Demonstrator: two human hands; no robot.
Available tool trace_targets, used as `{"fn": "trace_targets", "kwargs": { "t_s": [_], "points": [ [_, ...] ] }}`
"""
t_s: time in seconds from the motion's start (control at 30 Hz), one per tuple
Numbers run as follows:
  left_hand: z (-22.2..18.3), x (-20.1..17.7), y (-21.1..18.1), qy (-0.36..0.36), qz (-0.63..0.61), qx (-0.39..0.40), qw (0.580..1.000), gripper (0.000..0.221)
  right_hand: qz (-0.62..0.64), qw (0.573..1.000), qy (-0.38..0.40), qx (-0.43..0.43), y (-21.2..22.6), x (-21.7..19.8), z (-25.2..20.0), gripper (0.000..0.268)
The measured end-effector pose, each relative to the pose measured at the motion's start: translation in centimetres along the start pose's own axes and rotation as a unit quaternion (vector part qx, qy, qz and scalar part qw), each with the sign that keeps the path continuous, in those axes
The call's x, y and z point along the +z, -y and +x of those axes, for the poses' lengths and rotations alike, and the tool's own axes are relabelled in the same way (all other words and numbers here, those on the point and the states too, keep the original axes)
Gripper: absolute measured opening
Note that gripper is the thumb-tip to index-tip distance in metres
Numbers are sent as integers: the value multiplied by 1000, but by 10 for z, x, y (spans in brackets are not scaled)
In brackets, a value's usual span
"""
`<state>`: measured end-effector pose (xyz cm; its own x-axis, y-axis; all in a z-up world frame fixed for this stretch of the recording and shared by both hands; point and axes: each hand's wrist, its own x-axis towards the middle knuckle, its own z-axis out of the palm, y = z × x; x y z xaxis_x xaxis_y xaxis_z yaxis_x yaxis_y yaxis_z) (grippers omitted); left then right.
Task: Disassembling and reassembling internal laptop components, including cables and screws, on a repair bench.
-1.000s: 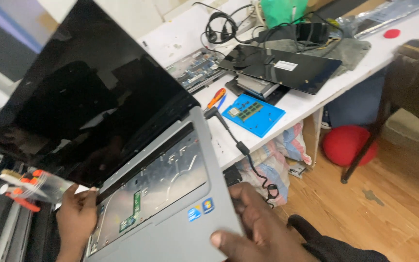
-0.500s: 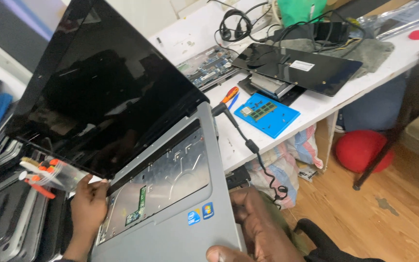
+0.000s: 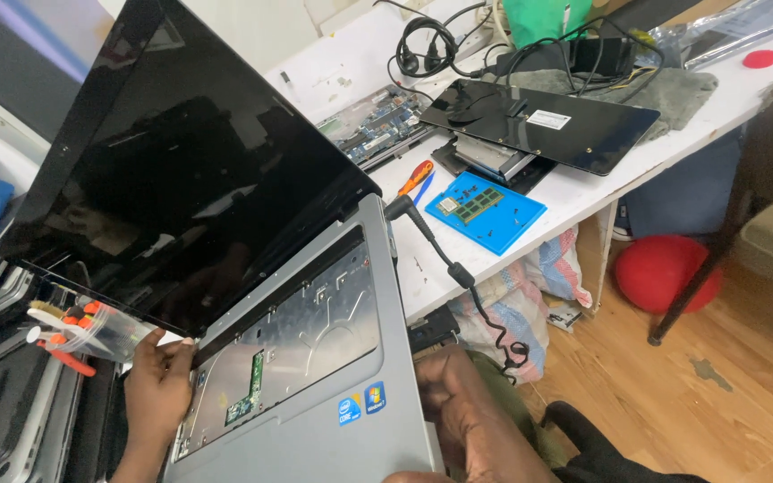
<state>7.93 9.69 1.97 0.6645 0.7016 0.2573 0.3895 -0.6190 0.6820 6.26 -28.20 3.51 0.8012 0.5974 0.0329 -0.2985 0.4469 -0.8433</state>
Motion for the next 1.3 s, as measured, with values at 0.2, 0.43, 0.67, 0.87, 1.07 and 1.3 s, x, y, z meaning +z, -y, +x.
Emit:
{"fn": "trace_targets", "kwargs": {
  "t_s": [0.2,0.43,0.67,0.87,1.07,1.3],
  "points": [
    [7,1,9,4,-10,1,1000,49,147,977,-125,-88,-36,-21,33,40],
    [2,1,-2,-5,16,-8,1000,45,70,976,-98,-183,6,-14,61,61],
    [4,1,1,4,33,-8,999,49,-81,968,-65,-230,25,-18,81,91],
    [3,0,-5,6,34,-30,999,51,-94,976,-10,-198,37,-18,74,91],
    [4,1,-4,7,48,-23,999,55,-151,976,-37,-150,44,-16,69,90],
    [4,5,-3,0,36,-18,999,53,-146,967,-11,-207,37,-22,71,86]
  ]
}}
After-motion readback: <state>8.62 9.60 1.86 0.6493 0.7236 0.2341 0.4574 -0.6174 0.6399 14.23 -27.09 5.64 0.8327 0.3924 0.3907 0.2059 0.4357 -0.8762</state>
